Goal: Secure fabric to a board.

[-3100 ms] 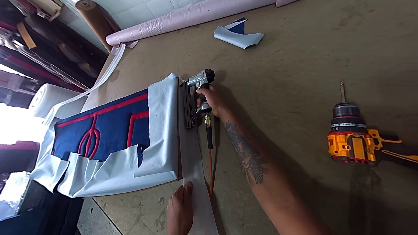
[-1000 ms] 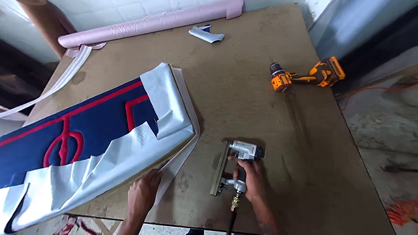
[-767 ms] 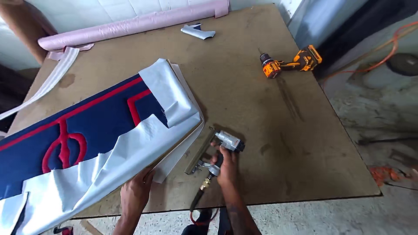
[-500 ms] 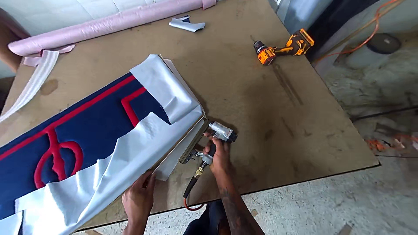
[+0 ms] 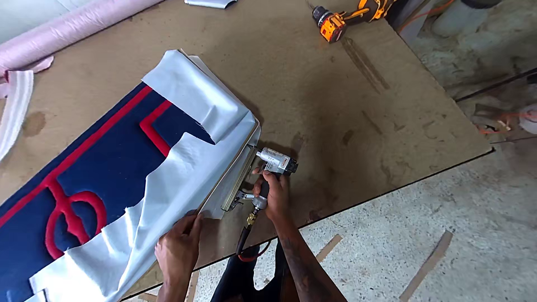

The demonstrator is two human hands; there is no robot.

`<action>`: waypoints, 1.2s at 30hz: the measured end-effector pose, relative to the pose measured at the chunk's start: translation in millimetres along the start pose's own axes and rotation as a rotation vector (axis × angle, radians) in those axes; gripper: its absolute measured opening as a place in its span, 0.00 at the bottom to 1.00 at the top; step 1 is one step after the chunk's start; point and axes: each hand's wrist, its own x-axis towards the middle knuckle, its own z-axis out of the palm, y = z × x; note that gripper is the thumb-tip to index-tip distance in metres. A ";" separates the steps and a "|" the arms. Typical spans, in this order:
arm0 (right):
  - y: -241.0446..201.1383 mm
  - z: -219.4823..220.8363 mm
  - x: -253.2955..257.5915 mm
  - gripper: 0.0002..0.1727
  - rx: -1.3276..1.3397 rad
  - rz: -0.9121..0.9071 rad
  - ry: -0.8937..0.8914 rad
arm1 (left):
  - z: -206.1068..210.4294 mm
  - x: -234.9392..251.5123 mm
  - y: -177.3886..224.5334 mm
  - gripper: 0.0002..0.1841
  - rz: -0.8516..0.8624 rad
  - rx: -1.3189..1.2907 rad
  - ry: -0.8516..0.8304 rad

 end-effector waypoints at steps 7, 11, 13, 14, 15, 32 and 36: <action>38.2 22.8 -57.1 0.19 0.002 0.008 0.012 | -11.8 18.4 -13.3 0.17 0.190 0.109 -0.074; 55.8 33.2 -80.0 0.20 -0.022 0.008 0.034 | -21.0 24.1 -11.2 0.19 0.241 0.178 -0.164; 60.6 36.1 -90.4 0.20 -0.032 0.012 0.052 | -26.1 25.0 -11.8 0.18 0.271 0.208 -0.209; 62.4 36.3 -92.8 0.20 -0.032 0.006 0.061 | -27.0 25.8 -12.0 0.17 0.293 0.215 -0.214; 64.1 36.6 -92.2 0.20 -0.026 -0.005 0.061 | -27.5 27.1 -12.1 0.17 0.318 0.218 -0.209; 112.1 46.9 -132.5 0.19 0.050 -0.037 0.015 | -51.7 41.5 -45.3 0.17 0.359 0.021 -0.220; 138.1 50.3 -154.0 0.19 0.061 -0.003 -0.006 | -80.0 62.1 -61.0 0.15 0.405 -0.203 -0.120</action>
